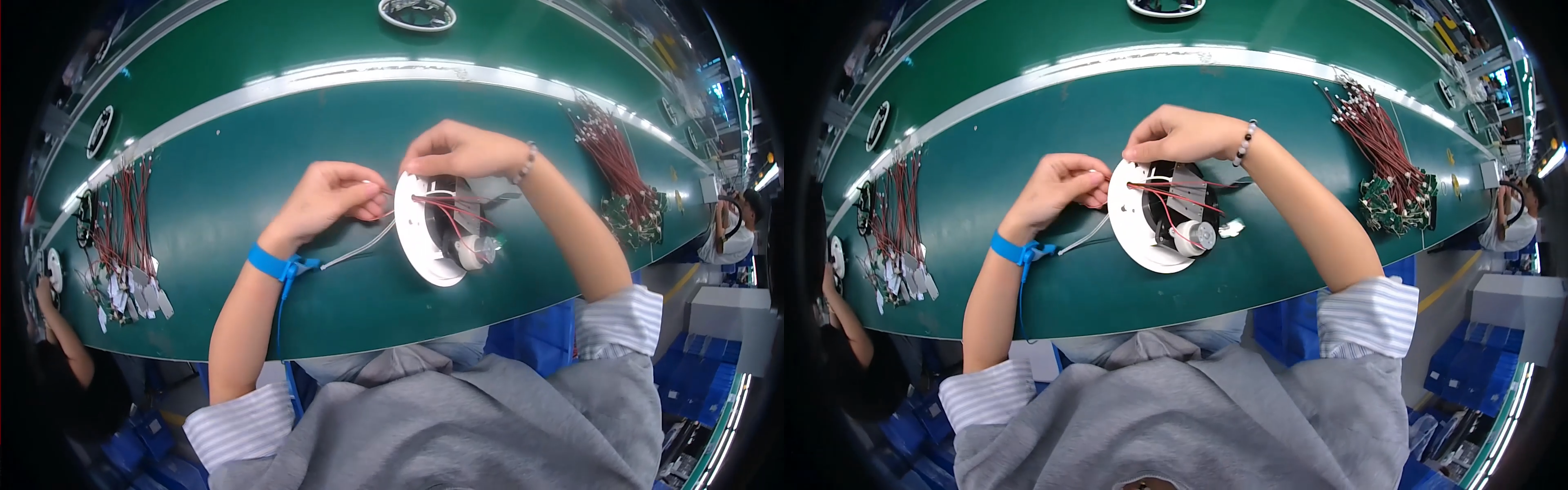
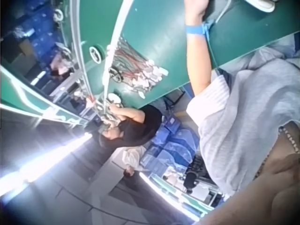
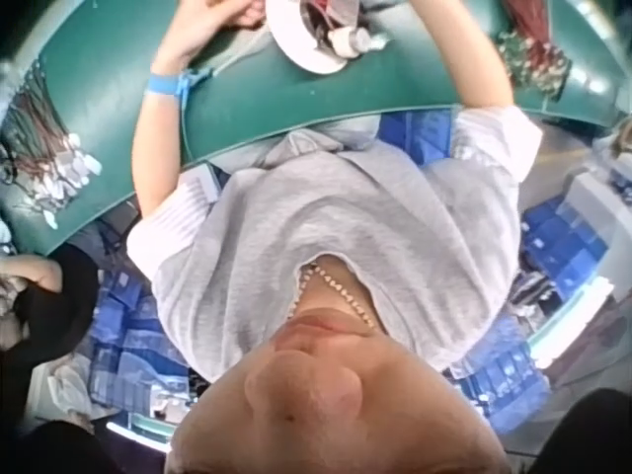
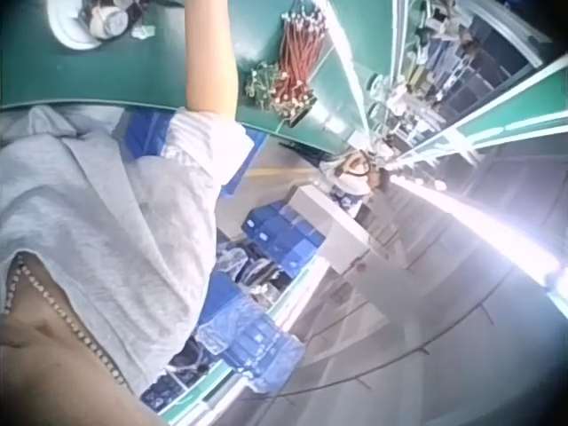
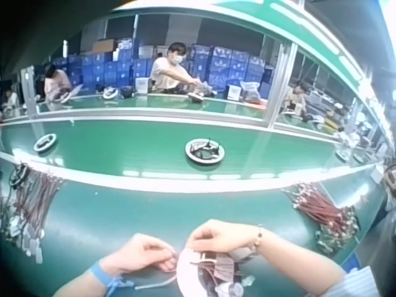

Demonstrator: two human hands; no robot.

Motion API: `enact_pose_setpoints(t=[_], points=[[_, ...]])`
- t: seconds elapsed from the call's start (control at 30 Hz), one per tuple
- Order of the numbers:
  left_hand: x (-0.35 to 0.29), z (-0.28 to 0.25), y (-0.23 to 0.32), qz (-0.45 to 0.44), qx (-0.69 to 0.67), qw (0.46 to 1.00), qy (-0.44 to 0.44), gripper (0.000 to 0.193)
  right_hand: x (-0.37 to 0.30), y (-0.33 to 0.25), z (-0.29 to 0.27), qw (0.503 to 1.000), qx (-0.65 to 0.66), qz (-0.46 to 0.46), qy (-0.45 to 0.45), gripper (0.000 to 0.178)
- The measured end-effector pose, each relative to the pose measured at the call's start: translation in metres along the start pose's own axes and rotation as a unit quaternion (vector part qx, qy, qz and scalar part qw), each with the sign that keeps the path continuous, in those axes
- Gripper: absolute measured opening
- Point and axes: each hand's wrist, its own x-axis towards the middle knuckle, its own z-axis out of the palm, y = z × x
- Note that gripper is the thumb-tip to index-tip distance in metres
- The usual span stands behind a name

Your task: Assembling electrical components onto circular plastic bases on a factory production line by connecting wires and mounting parts.

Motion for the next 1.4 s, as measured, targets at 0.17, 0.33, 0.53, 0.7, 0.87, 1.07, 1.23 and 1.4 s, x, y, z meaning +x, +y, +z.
enact_pose_setpoints(t=[0.17,0.33,0.53,0.7,0.87,1.07,1.23,1.4], points=[[-0.018,-0.071,0.022,0.070,0.197,0.952,0.225,0.018,-0.010,0.020,-0.003,0.993,0.112,-0.049,0.002,0.021],[-0.015,-0.095,0.025,0.042,0.208,0.943,0.256,0.019,-0.022,0.058,-0.001,0.940,0.330,-0.062,0.061,0.023],[-0.021,-0.072,0.032,0.212,0.297,0.835,0.412,0.025,-0.032,0.056,0.027,0.940,0.243,-0.110,0.214,0.020],[0.007,0.028,0.011,0.348,0.390,0.848,0.085,0.035,-0.028,0.052,0.037,0.943,0.183,-0.091,0.262,0.019],[0.015,0.054,0.020,0.306,0.391,0.868,0.008,0.044,-0.039,0.071,0.034,0.935,0.223,-0.107,0.254,0.018],[-0.012,0.048,0.023,0.175,0.432,0.885,-0.007,0.034,-0.041,0.061,0.040,0.944,0.149,-0.087,0.282,0.009],[-0.101,0.025,0.054,0.161,0.430,0.882,0.104,0.027,-0.133,0.091,0.114,0.734,-0.268,-0.207,0.589,0.011],[-0.205,-0.051,0.107,0.067,0.503,0.721,0.472,0.020,-0.195,0.095,0.224,0.851,-0.220,0.032,0.477,0.011]])
